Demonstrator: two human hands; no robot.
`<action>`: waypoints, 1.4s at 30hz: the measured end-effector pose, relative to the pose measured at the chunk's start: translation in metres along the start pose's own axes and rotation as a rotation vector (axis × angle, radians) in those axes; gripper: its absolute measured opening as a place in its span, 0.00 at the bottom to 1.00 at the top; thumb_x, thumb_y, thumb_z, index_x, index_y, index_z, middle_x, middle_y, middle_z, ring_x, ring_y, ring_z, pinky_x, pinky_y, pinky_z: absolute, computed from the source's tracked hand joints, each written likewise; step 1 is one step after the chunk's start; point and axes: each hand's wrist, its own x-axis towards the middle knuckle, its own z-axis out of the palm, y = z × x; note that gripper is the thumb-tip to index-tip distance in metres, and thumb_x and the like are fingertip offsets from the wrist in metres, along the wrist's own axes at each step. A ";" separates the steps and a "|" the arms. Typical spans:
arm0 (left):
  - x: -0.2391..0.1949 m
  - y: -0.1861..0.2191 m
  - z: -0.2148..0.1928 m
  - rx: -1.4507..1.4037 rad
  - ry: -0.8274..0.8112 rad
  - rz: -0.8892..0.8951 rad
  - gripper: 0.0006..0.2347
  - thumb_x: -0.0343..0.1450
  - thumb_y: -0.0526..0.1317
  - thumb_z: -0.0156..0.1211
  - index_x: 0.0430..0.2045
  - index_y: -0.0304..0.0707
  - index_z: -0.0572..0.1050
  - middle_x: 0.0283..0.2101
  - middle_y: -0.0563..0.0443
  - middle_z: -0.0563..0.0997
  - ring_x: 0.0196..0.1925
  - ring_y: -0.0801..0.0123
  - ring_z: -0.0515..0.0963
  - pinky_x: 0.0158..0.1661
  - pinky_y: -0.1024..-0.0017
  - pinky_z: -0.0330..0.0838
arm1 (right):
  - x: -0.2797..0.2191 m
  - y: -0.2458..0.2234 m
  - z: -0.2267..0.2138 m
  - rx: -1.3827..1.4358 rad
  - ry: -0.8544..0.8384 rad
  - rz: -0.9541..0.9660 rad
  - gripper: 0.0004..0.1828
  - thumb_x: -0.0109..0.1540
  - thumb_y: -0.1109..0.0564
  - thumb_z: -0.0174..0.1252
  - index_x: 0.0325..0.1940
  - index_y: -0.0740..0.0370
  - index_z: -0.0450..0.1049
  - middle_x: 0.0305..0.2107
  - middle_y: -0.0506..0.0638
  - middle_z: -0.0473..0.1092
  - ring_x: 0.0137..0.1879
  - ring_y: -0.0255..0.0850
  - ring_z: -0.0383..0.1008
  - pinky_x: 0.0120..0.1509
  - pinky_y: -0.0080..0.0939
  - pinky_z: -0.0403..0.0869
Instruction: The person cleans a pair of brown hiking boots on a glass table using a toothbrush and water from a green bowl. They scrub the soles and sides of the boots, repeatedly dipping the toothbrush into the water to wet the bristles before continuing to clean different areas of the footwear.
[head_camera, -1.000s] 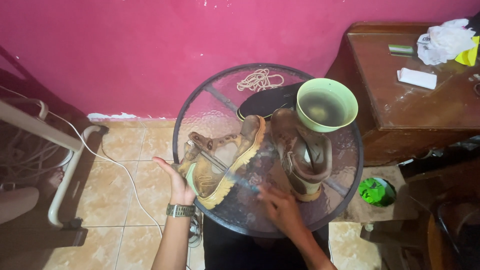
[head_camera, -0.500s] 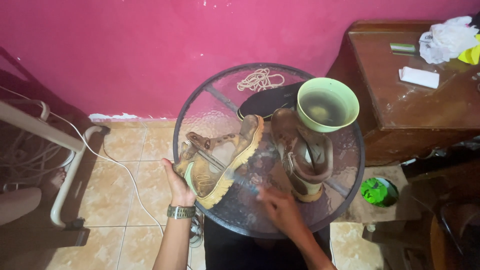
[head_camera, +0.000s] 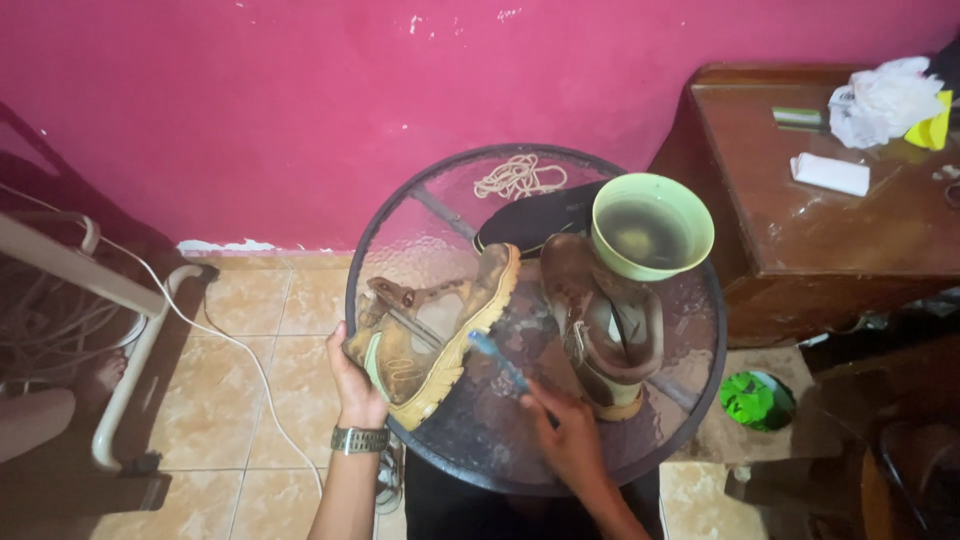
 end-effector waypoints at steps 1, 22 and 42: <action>0.002 0.000 -0.003 -0.006 -0.006 0.002 0.23 0.68 0.55 0.55 0.51 0.40 0.76 0.49 0.43 0.82 0.49 0.53 0.80 0.51 0.59 0.74 | -0.001 0.000 -0.001 -0.004 0.002 -0.007 0.17 0.63 0.51 0.61 0.54 0.56 0.81 0.48 0.53 0.81 0.53 0.42 0.84 0.57 0.40 0.81; 0.026 -0.004 -0.046 0.050 -0.008 -0.074 0.16 0.65 0.50 0.56 0.39 0.41 0.78 0.37 0.47 0.82 0.39 0.55 0.81 0.39 0.61 0.75 | 0.030 -0.003 0.007 -0.034 -0.246 0.084 0.23 0.66 0.47 0.51 0.64 0.52 0.75 0.59 0.49 0.74 0.66 0.37 0.74 0.67 0.36 0.72; 0.003 -0.002 -0.018 -0.066 -0.055 -0.013 0.27 0.64 0.44 0.48 0.60 0.38 0.72 0.55 0.41 0.79 0.53 0.50 0.77 0.56 0.58 0.69 | 0.059 -0.134 0.000 -0.672 0.247 -0.792 0.10 0.68 0.54 0.56 0.42 0.64 0.77 0.17 0.52 0.57 0.22 0.49 0.59 0.26 0.53 0.57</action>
